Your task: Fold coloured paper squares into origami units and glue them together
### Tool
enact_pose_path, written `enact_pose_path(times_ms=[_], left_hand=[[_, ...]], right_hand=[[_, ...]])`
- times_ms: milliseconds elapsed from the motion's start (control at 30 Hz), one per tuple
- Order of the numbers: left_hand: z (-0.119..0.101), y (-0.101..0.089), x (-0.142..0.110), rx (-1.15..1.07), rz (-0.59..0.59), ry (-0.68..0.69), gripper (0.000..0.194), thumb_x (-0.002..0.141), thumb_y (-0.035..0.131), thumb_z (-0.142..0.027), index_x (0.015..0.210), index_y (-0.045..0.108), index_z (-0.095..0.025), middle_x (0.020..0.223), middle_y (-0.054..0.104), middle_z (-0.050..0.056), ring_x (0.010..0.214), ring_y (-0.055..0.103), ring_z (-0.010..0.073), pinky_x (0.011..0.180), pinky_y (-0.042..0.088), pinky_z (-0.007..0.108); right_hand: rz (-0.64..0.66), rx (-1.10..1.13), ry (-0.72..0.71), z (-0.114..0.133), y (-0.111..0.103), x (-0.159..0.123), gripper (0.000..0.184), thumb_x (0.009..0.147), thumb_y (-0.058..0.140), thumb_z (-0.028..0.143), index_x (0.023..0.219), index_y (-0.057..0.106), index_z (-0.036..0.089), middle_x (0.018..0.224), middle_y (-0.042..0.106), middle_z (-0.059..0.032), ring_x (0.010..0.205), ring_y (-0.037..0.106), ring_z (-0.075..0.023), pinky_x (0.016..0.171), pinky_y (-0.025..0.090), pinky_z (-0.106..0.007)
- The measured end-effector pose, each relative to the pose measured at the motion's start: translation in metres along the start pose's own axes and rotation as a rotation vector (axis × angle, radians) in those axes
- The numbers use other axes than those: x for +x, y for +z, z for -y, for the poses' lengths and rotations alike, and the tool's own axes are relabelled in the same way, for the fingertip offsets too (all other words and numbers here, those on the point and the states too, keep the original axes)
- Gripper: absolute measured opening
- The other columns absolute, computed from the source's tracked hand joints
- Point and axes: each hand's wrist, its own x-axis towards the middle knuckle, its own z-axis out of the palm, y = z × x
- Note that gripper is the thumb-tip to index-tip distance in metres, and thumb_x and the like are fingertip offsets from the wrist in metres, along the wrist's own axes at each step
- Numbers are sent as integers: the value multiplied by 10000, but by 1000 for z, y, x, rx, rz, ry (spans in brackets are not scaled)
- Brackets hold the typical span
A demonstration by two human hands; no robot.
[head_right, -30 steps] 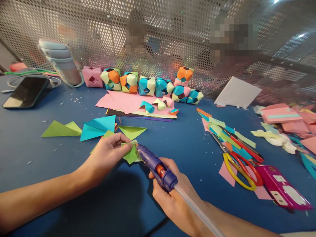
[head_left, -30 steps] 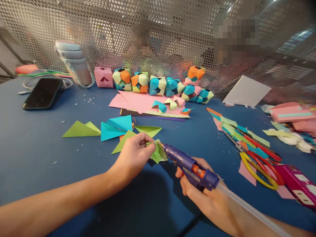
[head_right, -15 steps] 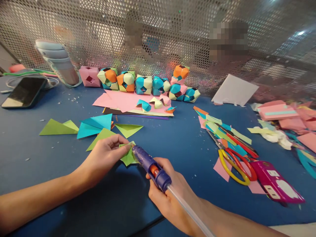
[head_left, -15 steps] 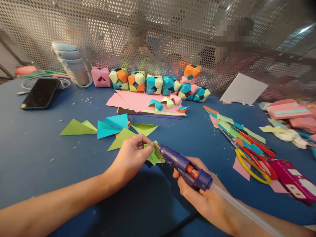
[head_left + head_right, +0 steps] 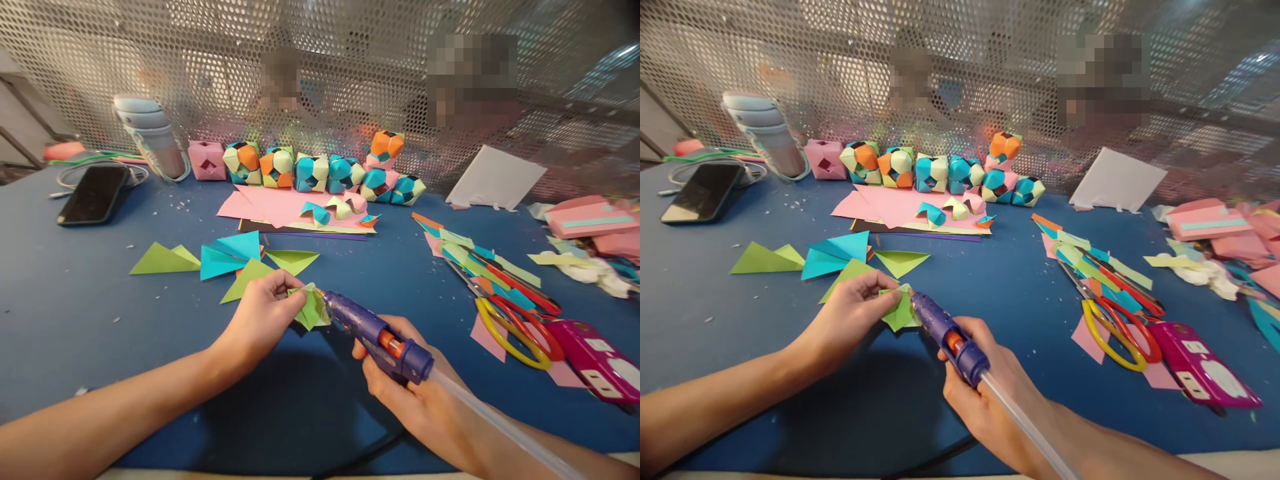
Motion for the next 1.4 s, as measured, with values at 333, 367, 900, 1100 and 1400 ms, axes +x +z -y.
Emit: enact_pose_path(times_ms=[333, 367, 900, 1100, 1400], left_hand=[[0, 2, -2, -72, 24, -65, 117, 690, 642, -250, 661, 572, -160, 524, 577, -39, 488, 562, 106, 466, 410, 191], [0, 3, -2, -70, 37, -66, 115, 694, 636, -247, 657, 570, -160, 524, 580, -39, 487, 563, 105, 464, 409, 190], [-1, 5, -3, -11, 43, -31, 130, 694, 630, -265, 651, 570, -158, 550, 570, -32, 525, 532, 104, 481, 390, 197], [0, 4, -3, 15, 37, -24, 119, 702, 617, -265, 653, 573, -166, 532, 543, -41, 498, 503, 99, 465, 361, 196], [0, 2, -2, 65, 36, 16, 121, 713, 612, -266, 664, 577, -161, 540, 532, -45, 512, 472, 88, 468, 342, 183]], right_hand=[[41, 17, 49, 6, -2, 3, 211, 858, 496, 291, 1050, 454, 214, 679, 538, 32, 486, 497, -86, 478, 418, -212], [55, 15, 47, 8, -2, 3, 219, 858, 495, 291, 1057, 450, 212, 692, 540, 29, 497, 504, -88, 486, 423, -215], [52, -25, -5, 11, -4, 5, 216, 837, 497, 243, 1048, 459, 212, 638, 522, 46, 466, 485, -84, 443, 390, -195], [24, 31, -2, 9, -3, 4, 202, 824, 512, 258, 1017, 475, 209, 681, 562, 25, 496, 519, -89, 456, 417, -193], [14, -29, -35, 7, -3, 4, 216, 826, 509, 252, 1037, 483, 209, 669, 572, 28, 519, 547, -103, 480, 427, -205]])
